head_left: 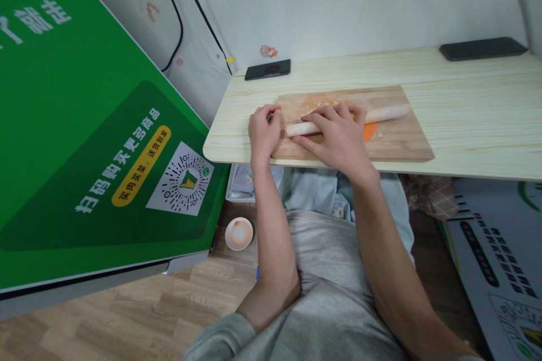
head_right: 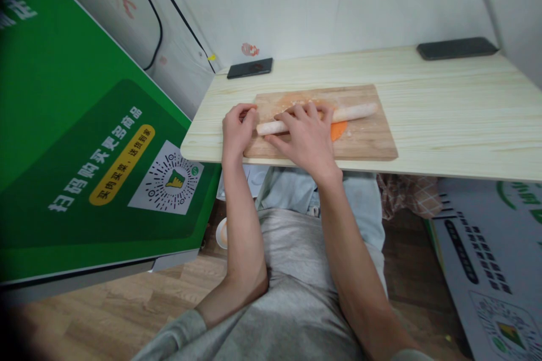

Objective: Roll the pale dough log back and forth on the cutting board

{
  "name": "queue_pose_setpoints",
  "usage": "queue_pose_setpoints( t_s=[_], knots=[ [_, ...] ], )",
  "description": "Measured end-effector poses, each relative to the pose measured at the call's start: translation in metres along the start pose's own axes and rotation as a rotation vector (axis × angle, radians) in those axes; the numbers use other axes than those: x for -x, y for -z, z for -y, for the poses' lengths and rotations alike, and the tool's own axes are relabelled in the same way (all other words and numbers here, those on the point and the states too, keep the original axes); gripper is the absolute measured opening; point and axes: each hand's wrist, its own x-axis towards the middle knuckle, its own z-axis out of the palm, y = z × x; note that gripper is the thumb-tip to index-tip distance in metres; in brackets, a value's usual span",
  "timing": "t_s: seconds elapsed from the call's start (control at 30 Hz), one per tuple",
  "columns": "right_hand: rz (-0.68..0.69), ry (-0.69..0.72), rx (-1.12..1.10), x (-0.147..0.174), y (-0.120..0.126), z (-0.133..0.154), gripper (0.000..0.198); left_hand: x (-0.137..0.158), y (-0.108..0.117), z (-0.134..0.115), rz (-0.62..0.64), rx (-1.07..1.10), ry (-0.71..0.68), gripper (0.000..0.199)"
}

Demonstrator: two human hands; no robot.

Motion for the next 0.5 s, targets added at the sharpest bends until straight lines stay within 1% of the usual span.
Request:
queue_pose_setpoints(
  t_s=[0.33,0.5],
  knots=[
    [0.026,-0.013,-0.006,-0.0004,-0.0006,0.0002,0.057,-0.0015,0.0021,0.0009,0.014,-0.021,-0.012,0.020],
    [-0.009,0.004,-0.026,0.0000,-0.0009,-0.0003,0.060,-0.0024,-0.0003,0.0058,-0.007,-0.033,-0.038,0.020]
  ],
)
